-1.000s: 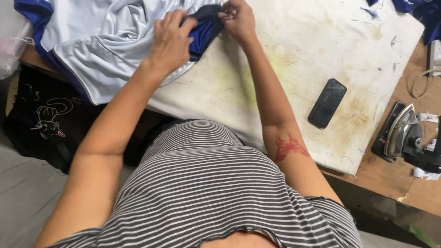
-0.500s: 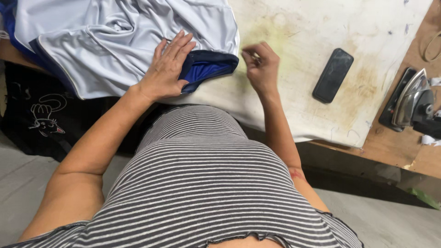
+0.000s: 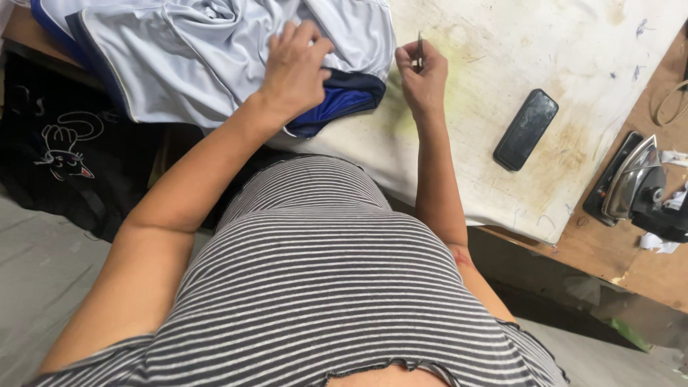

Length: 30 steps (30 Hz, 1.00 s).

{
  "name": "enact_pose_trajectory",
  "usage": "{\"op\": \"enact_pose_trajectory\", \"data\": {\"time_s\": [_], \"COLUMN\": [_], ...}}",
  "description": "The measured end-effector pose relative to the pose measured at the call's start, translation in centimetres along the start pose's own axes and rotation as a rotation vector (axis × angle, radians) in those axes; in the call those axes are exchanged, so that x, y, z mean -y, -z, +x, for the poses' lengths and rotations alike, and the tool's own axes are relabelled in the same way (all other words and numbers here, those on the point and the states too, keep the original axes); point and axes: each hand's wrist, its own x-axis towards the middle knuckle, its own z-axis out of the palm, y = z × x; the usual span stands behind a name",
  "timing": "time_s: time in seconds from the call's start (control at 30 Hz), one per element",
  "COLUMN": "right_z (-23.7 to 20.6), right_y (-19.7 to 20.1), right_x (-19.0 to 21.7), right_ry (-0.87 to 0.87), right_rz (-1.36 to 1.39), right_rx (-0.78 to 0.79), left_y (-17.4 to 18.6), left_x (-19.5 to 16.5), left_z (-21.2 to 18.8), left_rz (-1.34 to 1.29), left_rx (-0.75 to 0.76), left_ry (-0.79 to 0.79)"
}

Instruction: The person uses small scissors to trim loose threads and excess fabric from the seams and edges of a white and blue sports jersey. The person repeatedly repositions the jersey on the table to access different areas, including the collar and sleeve edges.

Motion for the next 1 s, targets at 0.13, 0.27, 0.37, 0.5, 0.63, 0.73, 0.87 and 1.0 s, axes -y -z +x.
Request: {"op": "enact_pose_trajectory", "data": {"time_s": [0.13,0.27,0.37,0.5,0.63,0.73,0.87,1.0], "right_z": [-2.3,-4.0,-4.2,-4.0,-4.1,-4.2,-4.4,-4.6], "right_y": [-0.9,-2.4,-2.5,-1.3,-0.4,-0.3,-0.4,-0.8], "right_x": [0.9,0.1,-0.7,-0.7,0.1,0.1,-0.4,0.1], "right_ry": [0.067,0.160,0.013,0.094,-0.148,-0.170,-0.188,-0.021], "right_rz": [-0.048,-0.028,-0.096,-0.011,0.274,0.250,0.235,0.120], "right_rx": [0.036,0.205,0.183,0.335,0.475,0.449,0.460,0.438], "left_y": [-2.4,-3.1,-2.3,-1.1,-0.2,0.2,0.6,0.0], "left_x": [-0.5,0.8,2.4,4.0,3.9,3.3,2.7,2.3], "left_z": [2.2,2.8,2.8,2.6,1.6,0.8,0.4,0.4], "left_rz": [-0.018,-0.096,-0.367,-0.910,-0.956,-0.973,-0.606,-0.048], "left_rx": [-0.136,-0.238,-0.283,-0.177,-0.254,-0.284,-0.311,-0.299], "left_ry": [-0.150,-0.168,-0.052,0.214,0.178,0.122,-0.031,-0.252]}}
